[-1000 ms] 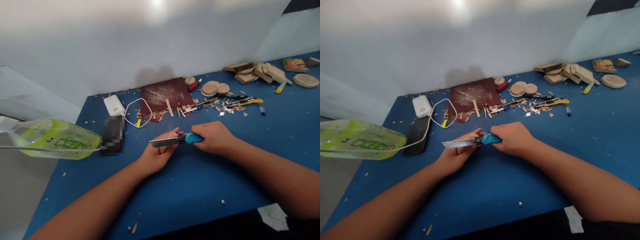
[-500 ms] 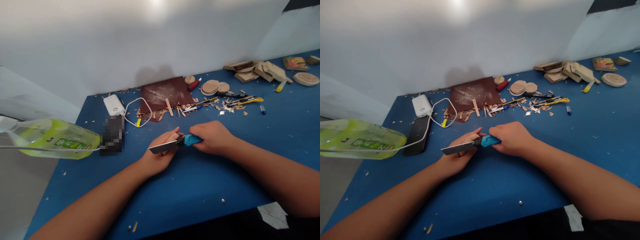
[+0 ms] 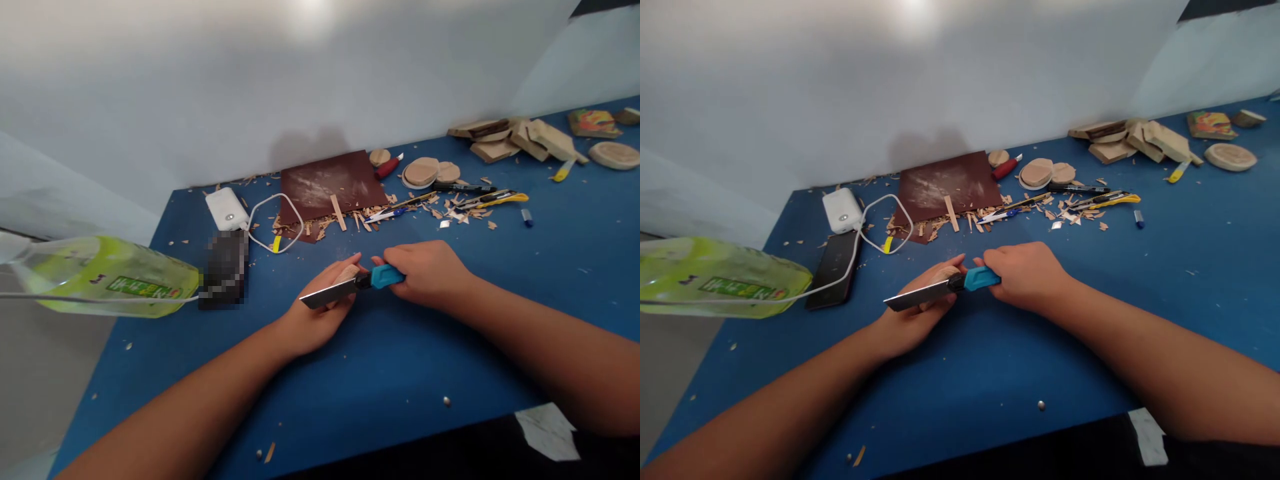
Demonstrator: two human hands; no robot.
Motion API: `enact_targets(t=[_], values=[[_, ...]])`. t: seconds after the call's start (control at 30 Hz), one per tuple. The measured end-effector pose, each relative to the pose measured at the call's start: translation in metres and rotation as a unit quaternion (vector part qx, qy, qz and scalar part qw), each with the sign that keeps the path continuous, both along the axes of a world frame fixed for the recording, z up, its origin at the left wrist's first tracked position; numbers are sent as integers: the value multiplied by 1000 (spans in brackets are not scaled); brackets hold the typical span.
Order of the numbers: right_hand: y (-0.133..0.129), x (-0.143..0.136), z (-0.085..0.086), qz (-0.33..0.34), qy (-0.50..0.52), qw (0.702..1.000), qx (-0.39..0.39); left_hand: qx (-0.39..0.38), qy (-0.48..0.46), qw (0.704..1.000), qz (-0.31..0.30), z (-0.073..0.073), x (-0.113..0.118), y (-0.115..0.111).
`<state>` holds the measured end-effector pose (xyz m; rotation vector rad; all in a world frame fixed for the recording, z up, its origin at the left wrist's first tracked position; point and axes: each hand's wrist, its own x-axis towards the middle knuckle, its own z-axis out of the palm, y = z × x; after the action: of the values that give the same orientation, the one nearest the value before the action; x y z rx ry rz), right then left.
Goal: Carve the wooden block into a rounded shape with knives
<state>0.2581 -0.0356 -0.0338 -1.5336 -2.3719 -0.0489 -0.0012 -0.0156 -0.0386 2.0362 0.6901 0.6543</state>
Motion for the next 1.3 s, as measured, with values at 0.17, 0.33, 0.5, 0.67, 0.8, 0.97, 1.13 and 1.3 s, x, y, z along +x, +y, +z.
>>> enact_targets(t=[0.17, 0.33, 0.5, 0.67, 0.8, 0.97, 1.13, 1.3], values=[[0, 0, 2, -39, -24, 999, 15, -175, -32, 984, 10, 5, 1, -8], [2, 3, 7, -72, -47, 996, 5, -328, -84, 940, 42, 8, 6, -8], [7, 6, 10, -106, -75, 992, -6, -416, -130, 896, 90, 0, 9, -2], [6, 4, 15, -125, -99, 987, -32, -445, -148, 878, 96, -3, 11, 2], [4, -1, 20, -140, -113, 982, -52, -452, -157, 873, 99, 2, 14, 4], [17, 17, 25, -210, -119, 964, -112, -467, -177, 858, 119, 10, 14, 4], [31, 35, 22, -288, -83, 951, -70, -449, -200, 863, 116, 11, 11, 5], [24, 20, 9, -126, 66, 985, -98, -397, -199, 892, 78, 2, 10, 7]])
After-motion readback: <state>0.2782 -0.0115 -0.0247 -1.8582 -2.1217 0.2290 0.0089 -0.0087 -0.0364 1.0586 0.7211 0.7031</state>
